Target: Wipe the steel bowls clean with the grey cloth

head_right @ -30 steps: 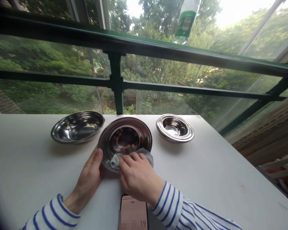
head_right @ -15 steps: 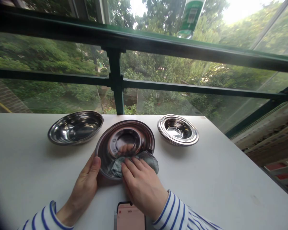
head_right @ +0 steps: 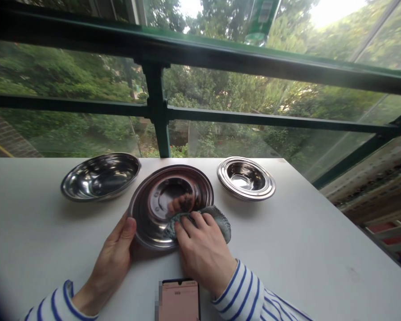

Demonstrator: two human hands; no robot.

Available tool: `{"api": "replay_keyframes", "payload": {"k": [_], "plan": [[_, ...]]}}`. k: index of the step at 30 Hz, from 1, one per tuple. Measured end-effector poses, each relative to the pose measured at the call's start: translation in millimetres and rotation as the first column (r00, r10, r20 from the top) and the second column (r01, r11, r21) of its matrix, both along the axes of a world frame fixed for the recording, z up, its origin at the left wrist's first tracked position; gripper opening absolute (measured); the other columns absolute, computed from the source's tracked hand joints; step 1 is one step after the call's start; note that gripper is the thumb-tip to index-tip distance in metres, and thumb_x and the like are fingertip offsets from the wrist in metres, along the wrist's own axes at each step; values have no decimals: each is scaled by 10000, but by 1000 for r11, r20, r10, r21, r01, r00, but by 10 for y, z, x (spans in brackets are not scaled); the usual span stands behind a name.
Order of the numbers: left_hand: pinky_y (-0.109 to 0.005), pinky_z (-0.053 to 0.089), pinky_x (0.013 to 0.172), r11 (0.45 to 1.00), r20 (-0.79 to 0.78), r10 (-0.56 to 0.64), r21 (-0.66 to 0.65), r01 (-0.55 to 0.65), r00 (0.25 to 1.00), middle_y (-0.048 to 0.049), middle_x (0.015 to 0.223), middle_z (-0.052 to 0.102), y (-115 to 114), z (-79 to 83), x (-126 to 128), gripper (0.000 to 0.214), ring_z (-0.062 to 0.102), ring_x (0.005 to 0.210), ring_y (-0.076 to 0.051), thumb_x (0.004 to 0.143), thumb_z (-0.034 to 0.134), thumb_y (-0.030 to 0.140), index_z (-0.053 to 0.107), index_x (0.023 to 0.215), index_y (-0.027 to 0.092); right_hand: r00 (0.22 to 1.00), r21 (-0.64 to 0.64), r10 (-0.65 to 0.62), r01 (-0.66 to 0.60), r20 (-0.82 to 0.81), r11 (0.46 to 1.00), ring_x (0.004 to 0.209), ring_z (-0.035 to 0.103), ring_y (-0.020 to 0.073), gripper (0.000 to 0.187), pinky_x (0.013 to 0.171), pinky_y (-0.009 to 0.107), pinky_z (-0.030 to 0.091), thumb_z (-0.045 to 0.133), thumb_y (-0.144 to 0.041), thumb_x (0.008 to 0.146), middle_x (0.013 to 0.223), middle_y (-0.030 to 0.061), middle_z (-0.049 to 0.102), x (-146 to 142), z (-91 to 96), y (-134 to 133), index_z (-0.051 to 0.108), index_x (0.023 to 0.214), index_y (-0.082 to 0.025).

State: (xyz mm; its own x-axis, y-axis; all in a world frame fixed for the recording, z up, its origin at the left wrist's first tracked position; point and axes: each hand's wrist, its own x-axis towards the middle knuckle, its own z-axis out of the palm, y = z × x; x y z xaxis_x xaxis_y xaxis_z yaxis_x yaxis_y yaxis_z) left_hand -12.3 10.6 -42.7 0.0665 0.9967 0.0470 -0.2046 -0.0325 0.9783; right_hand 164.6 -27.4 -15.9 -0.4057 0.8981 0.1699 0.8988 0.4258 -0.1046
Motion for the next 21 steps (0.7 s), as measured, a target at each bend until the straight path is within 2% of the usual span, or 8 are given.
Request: {"api": "replay_keyframes", "payload": {"k": [5,8,12,15,21], "plan": [[-365,328,1063,998,81,-3,-63,8,997,-26,1290,569,29,-6,7,472,464,1227,-233,837,506,435,522,1266,240,983,-77,82,-96,-167,992,1078,427,268,398,884,411,363,383,-265,899,1292,63,523,-230,29,41,438,1282,-171],[-379,396,1011,988,145,17,-152,5,989,-35,1267,587,45,33,16,482,488,1202,-249,820,524,454,534,1248,234,978,-94,113,-131,-176,987,1075,425,260,410,872,395,363,389,-256,885,1296,57,519,-272,65,60,430,1284,-171],[-377,391,1012,987,173,2,-158,25,985,-49,1269,585,52,97,41,494,465,1222,-255,823,529,436,516,1266,215,998,-65,35,-38,-48,997,1029,450,276,293,829,409,340,443,-218,835,1124,98,618,-127,108,57,557,1096,-148],[-361,379,1019,990,165,-6,-136,29,986,-55,1274,580,47,116,59,477,459,1227,-250,825,536,417,531,1253,206,999,-56,-23,21,-30,998,1006,457,274,235,824,413,320,442,-215,835,1069,93,637,-70,102,50,587,1010,-157],[-367,432,965,962,313,5,-261,81,950,-65,1204,628,23,169,66,491,521,1160,-255,799,563,444,555,1226,202,977,-105,115,-135,-181,985,1059,420,253,429,847,383,317,417,-222,841,1265,46,541,-247,54,65,430,1267,-172]]}}
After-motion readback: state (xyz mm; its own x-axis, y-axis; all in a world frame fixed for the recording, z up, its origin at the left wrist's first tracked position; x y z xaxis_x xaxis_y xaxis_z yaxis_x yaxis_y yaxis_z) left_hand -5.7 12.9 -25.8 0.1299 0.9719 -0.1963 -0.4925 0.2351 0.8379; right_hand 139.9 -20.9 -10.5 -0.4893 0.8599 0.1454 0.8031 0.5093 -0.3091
